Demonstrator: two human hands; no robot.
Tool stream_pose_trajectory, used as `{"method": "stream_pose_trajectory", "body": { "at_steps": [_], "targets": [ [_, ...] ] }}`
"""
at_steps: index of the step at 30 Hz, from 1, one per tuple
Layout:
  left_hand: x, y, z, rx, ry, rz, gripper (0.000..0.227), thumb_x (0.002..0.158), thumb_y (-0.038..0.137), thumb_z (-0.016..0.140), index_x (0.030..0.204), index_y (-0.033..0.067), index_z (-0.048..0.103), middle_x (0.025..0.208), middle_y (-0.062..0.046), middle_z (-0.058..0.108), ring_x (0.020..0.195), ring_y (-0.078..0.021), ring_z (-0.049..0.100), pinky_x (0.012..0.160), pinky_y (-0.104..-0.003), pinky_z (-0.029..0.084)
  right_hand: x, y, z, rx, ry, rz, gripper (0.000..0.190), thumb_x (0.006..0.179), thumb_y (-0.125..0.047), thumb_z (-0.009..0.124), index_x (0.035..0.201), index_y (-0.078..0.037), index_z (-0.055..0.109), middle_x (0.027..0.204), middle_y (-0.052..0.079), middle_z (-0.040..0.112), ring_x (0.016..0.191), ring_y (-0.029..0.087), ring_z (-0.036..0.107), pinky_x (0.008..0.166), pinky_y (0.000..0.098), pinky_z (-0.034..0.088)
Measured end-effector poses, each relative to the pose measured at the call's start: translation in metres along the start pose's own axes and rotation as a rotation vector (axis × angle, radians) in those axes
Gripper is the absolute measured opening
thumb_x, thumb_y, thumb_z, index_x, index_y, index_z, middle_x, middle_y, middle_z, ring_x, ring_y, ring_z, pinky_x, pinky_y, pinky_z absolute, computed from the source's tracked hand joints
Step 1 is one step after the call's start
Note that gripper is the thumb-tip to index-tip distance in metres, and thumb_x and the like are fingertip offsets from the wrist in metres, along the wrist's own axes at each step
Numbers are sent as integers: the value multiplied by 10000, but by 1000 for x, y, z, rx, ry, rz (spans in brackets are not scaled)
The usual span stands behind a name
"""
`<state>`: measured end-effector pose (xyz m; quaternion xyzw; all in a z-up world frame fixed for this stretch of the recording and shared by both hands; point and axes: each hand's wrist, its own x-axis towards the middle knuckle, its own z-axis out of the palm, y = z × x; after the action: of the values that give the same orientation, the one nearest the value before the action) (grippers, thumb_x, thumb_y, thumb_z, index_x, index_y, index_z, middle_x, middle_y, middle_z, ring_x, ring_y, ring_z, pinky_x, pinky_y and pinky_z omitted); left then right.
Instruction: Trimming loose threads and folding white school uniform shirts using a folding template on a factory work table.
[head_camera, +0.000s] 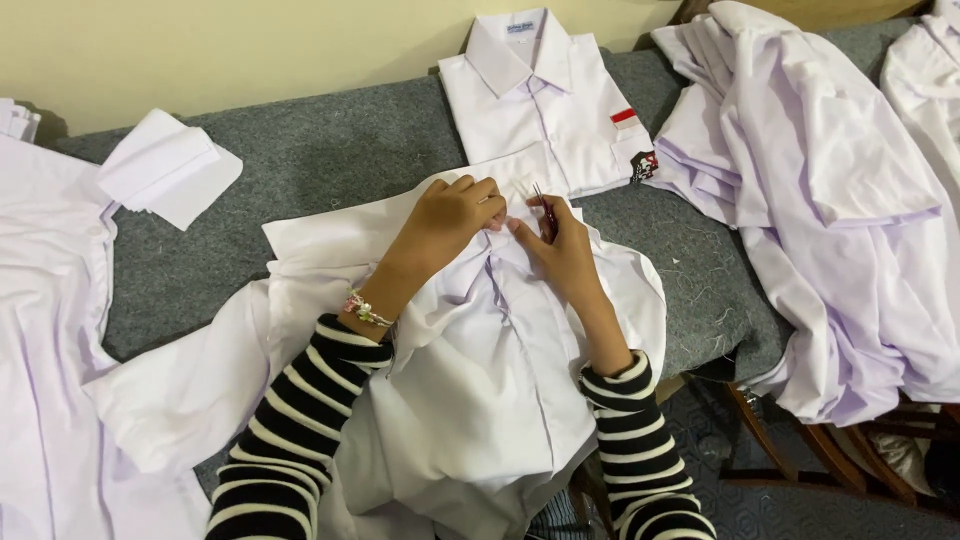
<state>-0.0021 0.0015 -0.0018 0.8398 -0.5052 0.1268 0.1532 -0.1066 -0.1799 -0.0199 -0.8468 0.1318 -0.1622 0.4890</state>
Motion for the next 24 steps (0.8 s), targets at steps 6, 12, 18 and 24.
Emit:
{"method": "stream_pose_trajectory", "body": {
  "at_steps": [6, 12, 18, 24],
  "targets": [
    [3, -13, 30, -166, -60, -101, 128, 1062, 274, 508, 961, 205, 547, 912, 45, 526, 914, -156, 592, 827, -373, 519, -2, 9, 10, -243, -20, 165, 606, 835, -440, 846, 1312, -194, 564, 997, 160, 709, 1009, 402, 705, 878, 507, 529],
    [10, -1, 4, -373, -104, -284, 131, 1092, 233, 439, 1051, 182, 552, 933, -22, 615, 918, -201, 639, 841, -398, 504, -21, -35, -6, -189, -113, 142, 566, 982, -533, 632, 1356, -162, 427, 1165, 208, 657, 1137, 459, 645, 995, 585, 478],
    [11, -5, 11, -395, -62, -312, 129, 1094, 285, 459, 1070, 191, 544, 969, -17, 637, 933, -185, 658, 838, -391, 514, -21, -26, -1, -98, -43, -79, 330, 1005, -305, 698, 1179, -36, 621, 967, 196, 718, 835, 324, 681, 756, 405, 530],
    [9, -3, 13, -367, 15, -299, 75, 1076, 237, 527, 1098, 171, 555, 951, -56, 664, 893, -201, 684, 796, -385, 536, -22, -27, 4, -18, 81, -134, 367, 860, -231, 871, 1072, 12, 696, 876, 186, 698, 696, 230, 592, 583, 311, 497]
  ]
}}
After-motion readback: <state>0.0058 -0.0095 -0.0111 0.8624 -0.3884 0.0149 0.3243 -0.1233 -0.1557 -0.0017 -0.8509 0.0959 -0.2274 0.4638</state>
